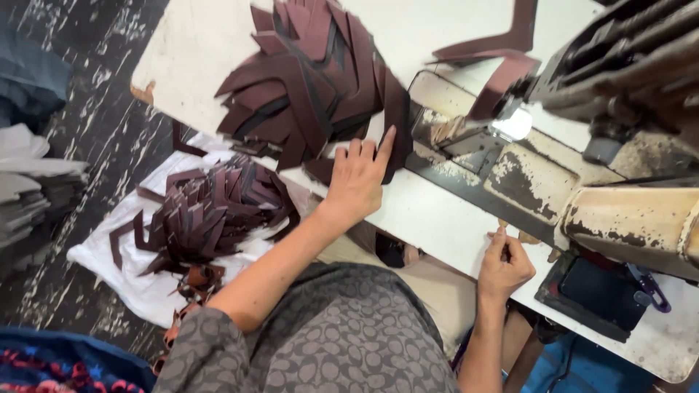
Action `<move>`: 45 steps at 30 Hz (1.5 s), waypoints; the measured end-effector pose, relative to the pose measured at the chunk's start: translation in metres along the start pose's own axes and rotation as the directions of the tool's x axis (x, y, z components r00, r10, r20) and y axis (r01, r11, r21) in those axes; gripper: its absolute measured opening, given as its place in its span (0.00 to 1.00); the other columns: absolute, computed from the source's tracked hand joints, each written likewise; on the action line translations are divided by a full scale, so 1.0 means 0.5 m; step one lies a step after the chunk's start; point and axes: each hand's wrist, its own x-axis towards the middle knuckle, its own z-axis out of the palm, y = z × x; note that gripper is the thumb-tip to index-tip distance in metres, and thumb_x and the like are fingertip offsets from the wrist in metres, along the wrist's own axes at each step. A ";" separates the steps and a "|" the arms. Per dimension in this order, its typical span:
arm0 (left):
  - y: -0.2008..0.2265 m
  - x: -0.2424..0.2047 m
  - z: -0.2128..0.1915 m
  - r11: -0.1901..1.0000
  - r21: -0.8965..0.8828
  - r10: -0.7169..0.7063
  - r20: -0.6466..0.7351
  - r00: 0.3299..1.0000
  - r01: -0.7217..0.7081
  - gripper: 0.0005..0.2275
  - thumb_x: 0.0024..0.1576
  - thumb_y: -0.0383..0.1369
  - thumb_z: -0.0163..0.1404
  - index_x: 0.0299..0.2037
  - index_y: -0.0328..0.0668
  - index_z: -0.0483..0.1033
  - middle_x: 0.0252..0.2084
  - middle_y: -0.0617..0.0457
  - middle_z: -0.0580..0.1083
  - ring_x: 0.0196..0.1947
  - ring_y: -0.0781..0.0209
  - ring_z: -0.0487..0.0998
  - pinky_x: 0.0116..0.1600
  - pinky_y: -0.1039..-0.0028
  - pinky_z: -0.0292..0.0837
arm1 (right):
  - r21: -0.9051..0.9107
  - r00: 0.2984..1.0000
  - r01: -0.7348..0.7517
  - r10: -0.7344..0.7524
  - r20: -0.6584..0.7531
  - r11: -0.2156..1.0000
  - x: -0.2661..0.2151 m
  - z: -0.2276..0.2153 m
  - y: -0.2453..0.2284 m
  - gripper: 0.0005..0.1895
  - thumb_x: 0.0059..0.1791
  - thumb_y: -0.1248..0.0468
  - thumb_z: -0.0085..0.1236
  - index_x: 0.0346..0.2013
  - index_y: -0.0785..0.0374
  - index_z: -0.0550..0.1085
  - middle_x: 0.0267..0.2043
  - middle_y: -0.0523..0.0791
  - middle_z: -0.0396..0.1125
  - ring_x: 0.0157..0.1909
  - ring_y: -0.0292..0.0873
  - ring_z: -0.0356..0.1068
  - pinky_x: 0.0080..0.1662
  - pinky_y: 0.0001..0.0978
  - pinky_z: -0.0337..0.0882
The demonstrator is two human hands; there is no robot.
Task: Sewing together cut leather pieces to create shoe components using an industrial sewing machine.
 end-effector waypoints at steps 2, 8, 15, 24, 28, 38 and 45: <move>-0.010 0.001 0.008 0.997 -0.072 -0.007 0.033 0.999 0.010 0.43 0.43 0.23 0.52 0.74 0.35 0.50 0.46 0.40 0.68 0.46 0.41 0.68 0.49 0.55 0.62 | -0.019 1.000 -0.008 0.007 -0.007 1.000 0.000 0.000 -0.010 0.12 0.58 0.63 0.59 0.35 0.69 0.80 0.21 0.43 0.64 0.25 0.34 0.59 0.31 0.30 0.57; 0.015 0.026 -0.168 0.908 -0.419 -0.022 -0.039 0.999 0.003 0.43 0.49 0.31 0.60 0.76 0.40 0.50 0.43 0.42 0.67 0.41 0.44 0.72 0.48 0.58 0.70 | -0.066 1.000 -0.012 0.013 0.007 0.998 0.001 -0.002 -0.028 0.12 0.59 0.63 0.59 0.35 0.68 0.80 0.21 0.43 0.63 0.24 0.34 0.57 0.31 0.30 0.55; -0.169 0.058 -0.190 0.942 -0.298 -0.271 -0.390 0.880 0.158 0.51 0.58 0.42 0.70 0.79 0.37 0.39 0.48 0.46 0.68 0.41 0.54 0.72 0.42 0.68 0.74 | -0.079 0.999 -0.043 0.044 0.012 0.996 0.004 0.001 -0.033 0.12 0.58 0.63 0.59 0.35 0.68 0.81 0.18 0.42 0.59 0.22 0.33 0.51 0.29 0.31 0.49; -0.257 0.016 -0.110 0.895 -0.227 -0.438 -0.297 0.848 0.383 0.45 0.51 0.22 0.60 0.78 0.43 0.44 0.48 0.42 0.70 0.48 0.49 0.76 0.53 0.62 0.77 | -0.104 1.000 -0.008 0.009 0.010 0.995 0.000 0.001 -0.012 0.12 0.59 0.64 0.59 0.36 0.68 0.81 0.20 0.42 0.60 0.23 0.33 0.53 0.29 0.30 0.50; -0.229 0.010 -0.172 0.887 -0.367 -0.424 -0.410 0.808 0.280 0.43 0.55 0.19 0.55 0.80 0.49 0.46 0.53 0.44 0.71 0.49 0.50 0.78 0.54 0.66 0.80 | -0.095 1.000 -0.003 0.004 0.007 0.995 -0.001 0.005 -0.018 0.12 0.59 0.64 0.59 0.35 0.68 0.81 0.21 0.41 0.61 0.24 0.33 0.54 0.30 0.29 0.52; -0.232 0.032 -0.151 0.970 -0.041 -0.240 -0.283 0.929 0.239 0.49 0.47 0.27 0.66 0.78 0.43 0.45 0.44 0.48 0.68 0.44 0.50 0.70 0.52 0.60 0.70 | -0.098 1.000 -0.014 0.015 0.010 0.995 0.001 0.003 -0.015 0.12 0.59 0.64 0.59 0.35 0.68 0.81 0.20 0.41 0.60 0.23 0.33 0.54 0.29 0.30 0.51; -0.272 0.105 -0.243 0.984 -0.118 -0.160 -0.258 0.953 0.134 0.47 0.51 0.26 0.65 0.79 0.42 0.46 0.48 0.43 0.67 0.46 0.47 0.73 0.54 0.57 0.72 | -0.111 1.000 -0.026 0.027 0.004 0.993 0.002 0.005 -0.024 0.11 0.59 0.64 0.60 0.35 0.68 0.81 0.20 0.43 0.63 0.23 0.34 0.55 0.29 0.31 0.52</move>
